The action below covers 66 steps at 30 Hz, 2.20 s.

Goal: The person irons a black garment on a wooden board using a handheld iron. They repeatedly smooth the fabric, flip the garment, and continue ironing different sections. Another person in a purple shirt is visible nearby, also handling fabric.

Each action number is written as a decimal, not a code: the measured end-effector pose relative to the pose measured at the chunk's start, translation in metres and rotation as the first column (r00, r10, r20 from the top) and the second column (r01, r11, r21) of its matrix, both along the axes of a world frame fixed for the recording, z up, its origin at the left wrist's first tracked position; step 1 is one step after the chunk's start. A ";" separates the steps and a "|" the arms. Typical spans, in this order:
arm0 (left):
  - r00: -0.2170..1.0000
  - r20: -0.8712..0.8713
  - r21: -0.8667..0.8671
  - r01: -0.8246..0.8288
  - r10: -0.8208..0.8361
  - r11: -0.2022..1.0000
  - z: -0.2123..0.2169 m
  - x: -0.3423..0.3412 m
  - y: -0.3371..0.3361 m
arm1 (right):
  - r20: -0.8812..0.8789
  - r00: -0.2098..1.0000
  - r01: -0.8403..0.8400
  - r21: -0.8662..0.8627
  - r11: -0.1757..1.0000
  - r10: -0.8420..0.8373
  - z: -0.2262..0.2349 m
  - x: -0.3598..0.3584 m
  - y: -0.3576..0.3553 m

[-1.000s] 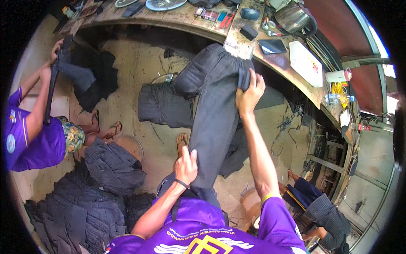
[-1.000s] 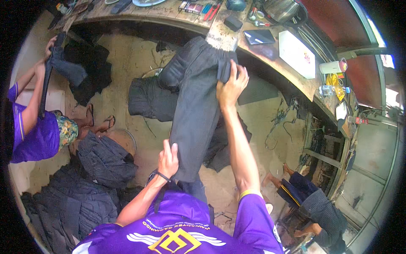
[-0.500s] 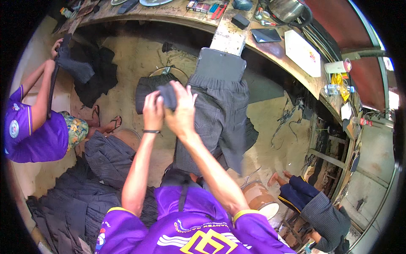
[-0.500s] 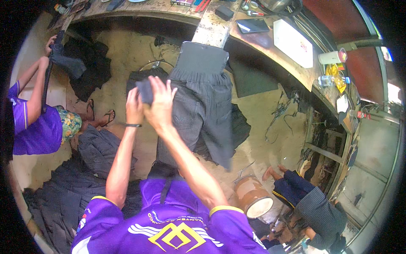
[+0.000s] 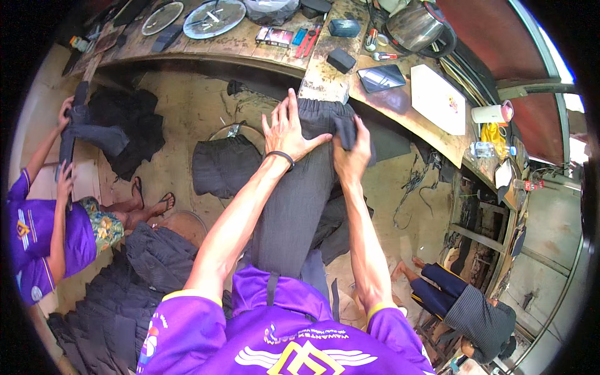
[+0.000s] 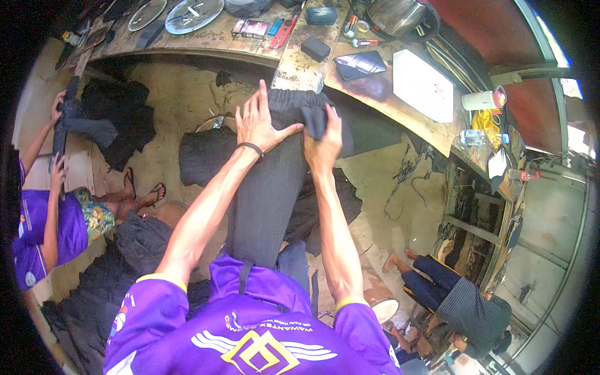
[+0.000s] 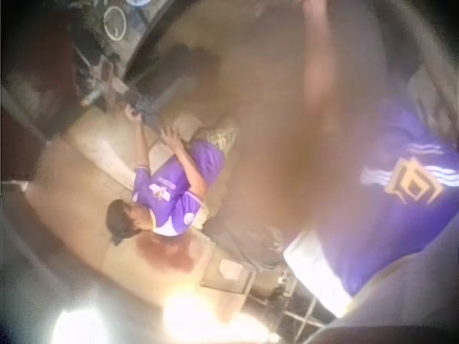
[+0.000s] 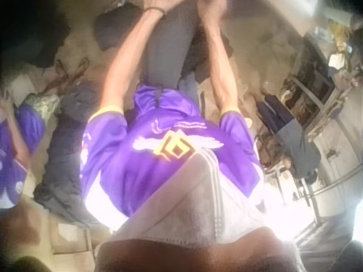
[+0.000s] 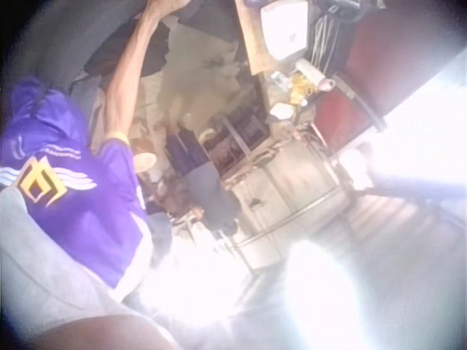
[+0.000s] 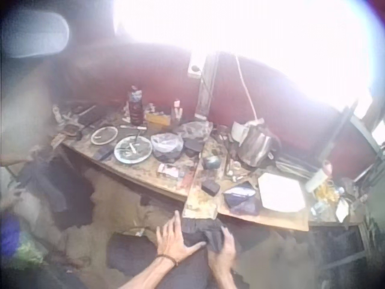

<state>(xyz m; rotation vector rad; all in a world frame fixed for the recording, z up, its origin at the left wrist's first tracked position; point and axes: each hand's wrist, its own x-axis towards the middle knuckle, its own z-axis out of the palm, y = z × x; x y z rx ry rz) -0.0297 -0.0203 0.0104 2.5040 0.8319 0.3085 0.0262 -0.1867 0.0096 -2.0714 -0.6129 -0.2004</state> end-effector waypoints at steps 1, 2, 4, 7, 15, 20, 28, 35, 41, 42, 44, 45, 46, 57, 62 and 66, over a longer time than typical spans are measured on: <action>0.997 -0.060 -0.125 0.029 -0.037 0.992 0.002 0.006 0.006 | -0.001 0.998 0.060 0.021 0.998 -0.060 0.018 -0.021 -0.010; 0.997 -0.061 -0.210 0.028 -0.042 0.977 0.005 0.010 0.010 | 0.007 0.998 -0.068 0.010 0.998 0.068 0.037 -0.038 -0.018; 0.993 -0.105 -0.193 0.041 -0.062 0.980 0.007 0.014 0.018 | -0.236 0.840 -0.485 0.080 0.871 0.489 0.059 -0.077 -0.034; 0.996 -0.052 -0.265 0.062 -0.078 0.962 0.004 0.018 0.027 | -0.445 0.544 -0.757 0.104 0.645 0.711 0.054 -0.081 -0.042; 0.994 -0.046 0.022 0.102 -0.101 0.995 -0.005 0.018 0.020 | -0.310 0.671 -0.711 -0.009 0.703 0.674 0.026 -0.104 -0.057; 0.954 0.100 0.320 0.238 -0.282 0.917 -0.007 0.020 0.019 | -0.636 0.230 -0.883 0.181 0.433 0.736 0.044 -0.134 -0.065; 0.901 0.063 0.437 0.361 -0.429 0.824 -0.011 0.035 0.006 | -0.565 0.228 -0.856 0.271 0.440 0.793 0.032 -0.159 -0.055; 0.919 0.021 0.421 0.348 -0.393 0.838 -0.005 0.044 -0.005 | -0.448 0.484 -0.766 0.197 0.612 0.751 0.018 -0.158 -0.041; 0.871 0.216 0.361 0.349 -0.441 0.865 -0.018 0.045 0.001 | -0.448 0.461 -0.815 0.128 0.565 0.766 0.036 -0.147 -0.015; 0.890 0.195 0.392 0.315 -0.413 0.864 -0.019 0.045 -0.001 | -0.457 0.488 -0.789 0.134 0.600 0.744 0.040 -0.158 -0.021; 0.897 0.175 0.394 0.314 -0.405 0.864 -0.017 0.046 -0.002 | -0.478 0.544 -0.748 0.096 0.657 0.689 0.045 -0.177 -0.035; 0.894 0.172 0.326 0.344 -0.413 0.880 -0.014 0.046 -0.001 | -0.592 0.396 -0.762 0.215 0.611 0.702 0.047 -0.181 -0.043; 0.886 0.212 0.313 0.338 -0.412 0.888 -0.010 0.048 0.001 | -0.668 0.284 -0.726 0.318 0.609 0.688 0.052 -0.181 -0.050; 0.930 0.263 -0.680 -0.011 0.258 0.733 -0.039 -0.186 -0.070 | -0.369 0.921 0.217 0.229 0.949 -0.122 -0.021 -0.145 -0.055; 0.940 -0.318 -0.513 -0.279 0.122 0.812 -0.006 -0.384 -0.157 | -0.058 0.998 0.009 -0.306 0.952 -0.028 -0.010 -0.328 -0.152; 0.957 -0.277 0.087 -0.067 0.089 0.994 0.021 -0.364 -0.047 | -0.252 0.850 -0.523 -0.310 0.794 0.462 0.036 -0.365 -0.149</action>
